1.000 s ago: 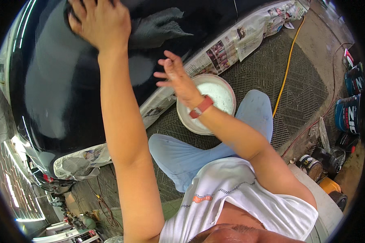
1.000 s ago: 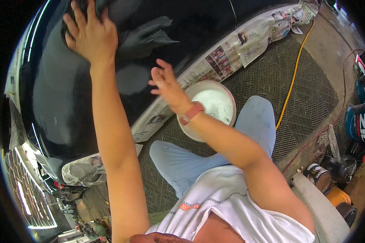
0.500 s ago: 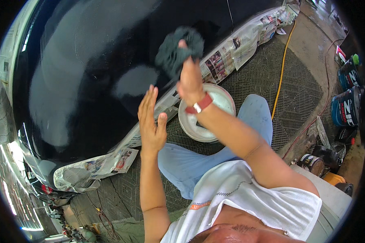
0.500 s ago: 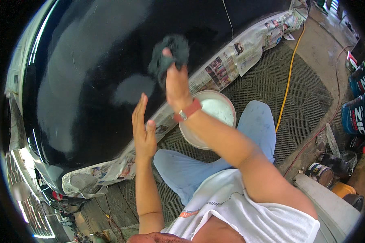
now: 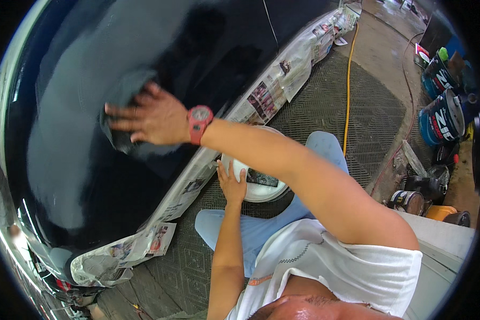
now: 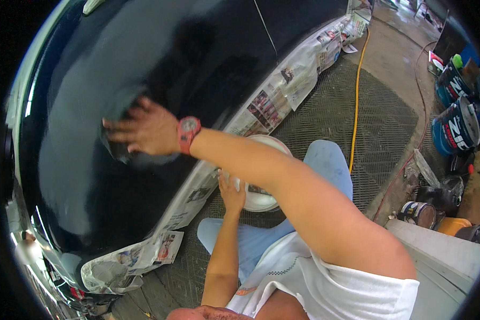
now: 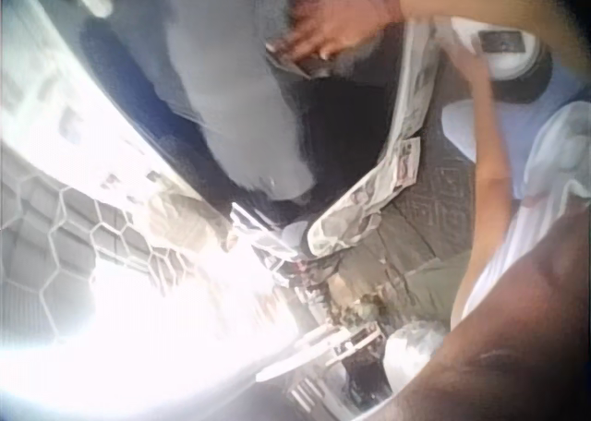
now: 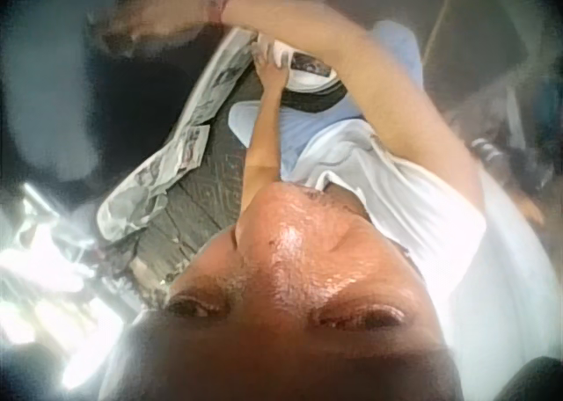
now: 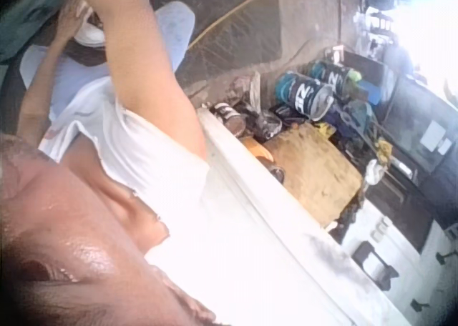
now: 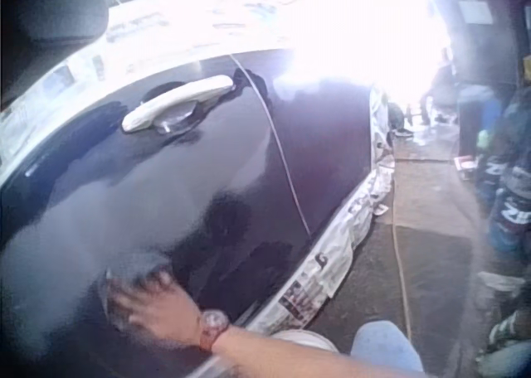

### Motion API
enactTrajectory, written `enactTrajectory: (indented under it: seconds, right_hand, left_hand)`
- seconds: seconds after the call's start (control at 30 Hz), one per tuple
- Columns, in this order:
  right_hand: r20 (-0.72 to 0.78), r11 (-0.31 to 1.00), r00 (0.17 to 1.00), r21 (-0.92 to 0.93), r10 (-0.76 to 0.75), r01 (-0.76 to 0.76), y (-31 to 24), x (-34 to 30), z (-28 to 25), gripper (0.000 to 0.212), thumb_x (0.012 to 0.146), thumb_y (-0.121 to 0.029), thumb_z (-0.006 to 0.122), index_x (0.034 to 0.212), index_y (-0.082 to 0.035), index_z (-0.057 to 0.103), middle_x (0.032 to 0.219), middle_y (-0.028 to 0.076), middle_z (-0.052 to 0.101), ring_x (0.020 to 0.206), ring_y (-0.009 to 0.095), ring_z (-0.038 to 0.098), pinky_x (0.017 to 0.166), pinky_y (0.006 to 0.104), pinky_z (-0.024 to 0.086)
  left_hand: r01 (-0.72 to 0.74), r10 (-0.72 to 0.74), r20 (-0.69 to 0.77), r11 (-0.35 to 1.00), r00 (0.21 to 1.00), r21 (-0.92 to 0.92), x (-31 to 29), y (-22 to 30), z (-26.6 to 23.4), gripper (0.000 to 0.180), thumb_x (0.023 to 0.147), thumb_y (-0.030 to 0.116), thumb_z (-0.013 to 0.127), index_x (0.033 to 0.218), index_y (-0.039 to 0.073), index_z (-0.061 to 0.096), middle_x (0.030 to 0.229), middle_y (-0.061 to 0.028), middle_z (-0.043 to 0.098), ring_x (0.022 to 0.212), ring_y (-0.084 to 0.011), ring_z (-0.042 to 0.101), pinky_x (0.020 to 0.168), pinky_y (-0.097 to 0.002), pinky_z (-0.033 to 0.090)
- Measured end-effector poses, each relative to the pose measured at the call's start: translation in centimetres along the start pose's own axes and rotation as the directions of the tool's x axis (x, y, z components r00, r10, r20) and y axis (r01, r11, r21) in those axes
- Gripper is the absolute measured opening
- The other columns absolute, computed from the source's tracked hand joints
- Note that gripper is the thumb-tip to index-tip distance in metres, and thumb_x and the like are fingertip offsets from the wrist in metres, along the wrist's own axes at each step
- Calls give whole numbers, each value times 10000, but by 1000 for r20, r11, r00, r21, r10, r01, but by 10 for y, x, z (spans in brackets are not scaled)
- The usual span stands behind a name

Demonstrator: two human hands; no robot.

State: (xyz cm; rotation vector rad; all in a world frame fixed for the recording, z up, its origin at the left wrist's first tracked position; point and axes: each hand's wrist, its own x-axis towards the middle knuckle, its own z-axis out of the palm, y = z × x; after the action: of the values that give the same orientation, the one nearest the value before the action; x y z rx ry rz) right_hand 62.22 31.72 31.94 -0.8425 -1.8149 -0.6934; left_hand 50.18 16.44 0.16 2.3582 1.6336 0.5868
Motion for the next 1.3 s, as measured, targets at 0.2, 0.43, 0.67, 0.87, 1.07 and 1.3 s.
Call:
enactTrajectory:
  seconds: [0.2, 0.43, 0.67, 0.87, 1.07, 1.3]
  right_hand:
    - [-490, 861, 797, -164, 352, -481, 151, 34, -72, 551, 1065, -356, 559, 1523, -49, 569, 1642, 255, 460, 1466, 452, 471, 1248, 572, 326]
    - [-479, 663, 538, 131, 693, -737, 157, -59, -11, 805, 996, -623, 608, 1600, -110, 467, 1746, 288, 238, 1498, 588, 334, 1202, 782, 190]
    - [319, 772, 758, 109, 569, -626, -52, -129, 45, 817, 974, -675, 607, 1522, -72, 562, 1798, 241, 101, 1603, 565, 159, 1173, 853, 75]
    - [-359, 399, 356, 49, 863, -916, 122, -145, 10, 716, 1075, -562, 512, 1461, 40, 563, 1765, 248, 241, 1526, 517, 346, 1235, 716, 211]
    - [-452, 611, 552, -22, 700, -792, 194, -113, -28, 691, 1083, -532, 535, 1584, -60, 484, 1700, 263, 369, 1497, 484, 400, 1221, 666, 280]
    - [-340, 298, 232, 155, 911, -942, 104, -165, 19, 732, 1104, -411, 543, 1536, 166, 416, 1767, 318, 106, 1513, 598, 302, 1253, 618, 280]
  left_hand:
    - [112, -121, -120, 991, 985, -79, -10, 7, -3, 558, 967, 317, 753, 1436, 32, 651, 1760, -219, 267, 1543, -479, 363, 1239, -581, 342]
    - [71, -78, -116, 995, 990, -68, 3, 24, -5, 533, 937, 298, 794, 1374, 13, 685, 1753, -192, 298, 1519, -484, 399, 1201, -597, 378]
    - [109, -119, -38, 973, 992, -205, -3, -8, 13, 501, 881, 255, 814, 1277, -33, 712, 1664, -235, 424, 1463, -508, 453, 1209, -561, 391]
    - [62, -71, -104, 994, 992, -92, 6, 26, -7, 355, 866, 171, 826, 1177, 7, 775, 1729, -234, 320, 1485, -488, 438, 1215, -556, 392]
    - [77, -84, -110, 995, 990, -70, 2, 21, -6, 325, 866, 198, 831, 1144, 34, 789, 1748, -235, 296, 1482, -484, 448, 1201, -542, 406]
    - [68, -71, -61, 997, 996, -48, 7, 23, -7, 329, 874, 194, 822, 1153, 24, 780, 1736, -253, 303, 1493, -494, 430, 1215, -547, 391]
